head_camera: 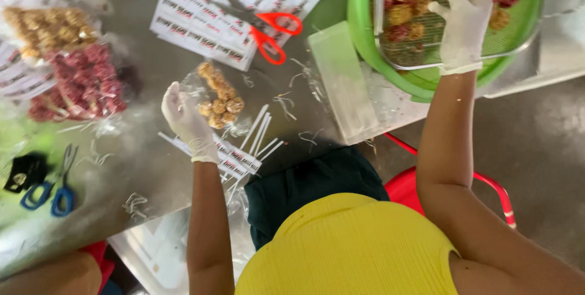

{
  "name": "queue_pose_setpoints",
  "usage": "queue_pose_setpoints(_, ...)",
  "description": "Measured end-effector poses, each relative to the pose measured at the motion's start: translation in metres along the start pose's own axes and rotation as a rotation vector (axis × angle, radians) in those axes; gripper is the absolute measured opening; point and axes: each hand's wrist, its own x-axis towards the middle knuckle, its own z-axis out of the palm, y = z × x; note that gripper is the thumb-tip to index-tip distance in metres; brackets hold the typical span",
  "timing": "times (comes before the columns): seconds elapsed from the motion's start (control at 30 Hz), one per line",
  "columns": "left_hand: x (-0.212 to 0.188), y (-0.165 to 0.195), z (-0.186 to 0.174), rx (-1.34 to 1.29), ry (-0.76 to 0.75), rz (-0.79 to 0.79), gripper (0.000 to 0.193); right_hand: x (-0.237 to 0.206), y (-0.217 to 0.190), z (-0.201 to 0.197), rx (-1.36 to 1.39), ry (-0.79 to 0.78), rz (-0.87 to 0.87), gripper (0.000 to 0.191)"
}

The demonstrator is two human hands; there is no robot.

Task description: The person packs small, round, textured food items into clear plastic bags. They use scissors to trim the excess plastic and tie the bags closed. The person then places the sealed bags on a metal table next to other packaged items.

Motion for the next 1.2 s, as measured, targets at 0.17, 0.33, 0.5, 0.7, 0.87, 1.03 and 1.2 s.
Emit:
queue_pose_setpoints(0.17, -0.013, 0.037, 0.043, -0.104, -0.063, -0.005, 0.028, 0.017, 0.004, -0.035, -0.048, -0.036, 0.011, 0.023)
queue_pose_setpoints(0.33, -0.062, 0.109, 0.115, 0.038, -0.266, 0.147, 0.027, 0.044, 0.022, -0.016, -0.485, -0.039, -0.304, 0.057)
queue_pose_setpoints(0.5, -0.132, 0.176, 0.218, -0.012, -0.634, 0.549, 0.03, 0.031, 0.032, -0.041, -0.574, -0.475, -0.364, 0.064)
queue_pose_setpoints(0.7, -0.18, 0.193, 0.386, 0.517, -0.562, 0.621, 0.061, 0.085, 0.004, -0.107, -0.992, 0.052, -0.223, 0.066)
queue_pose_setpoints(0.87, -0.219, 0.182, 0.428, 0.743, -0.642, 0.79, 0.075, 0.066, 0.016, -0.087, -0.961, -0.399, -0.36, 0.066)
queue_pose_setpoints(1.03, -0.196, 0.176, 0.419, 0.834, -0.567, 0.719, 0.072, 0.098, 0.029, -0.149, -0.698, -0.252, -0.266, 0.058)
queue_pose_setpoints(1.2, -0.178, 0.173, 0.431, 0.918, -0.505, 0.647, 0.08, 0.124, 0.032, -0.091, -0.974, -0.197, -0.459, 0.062)
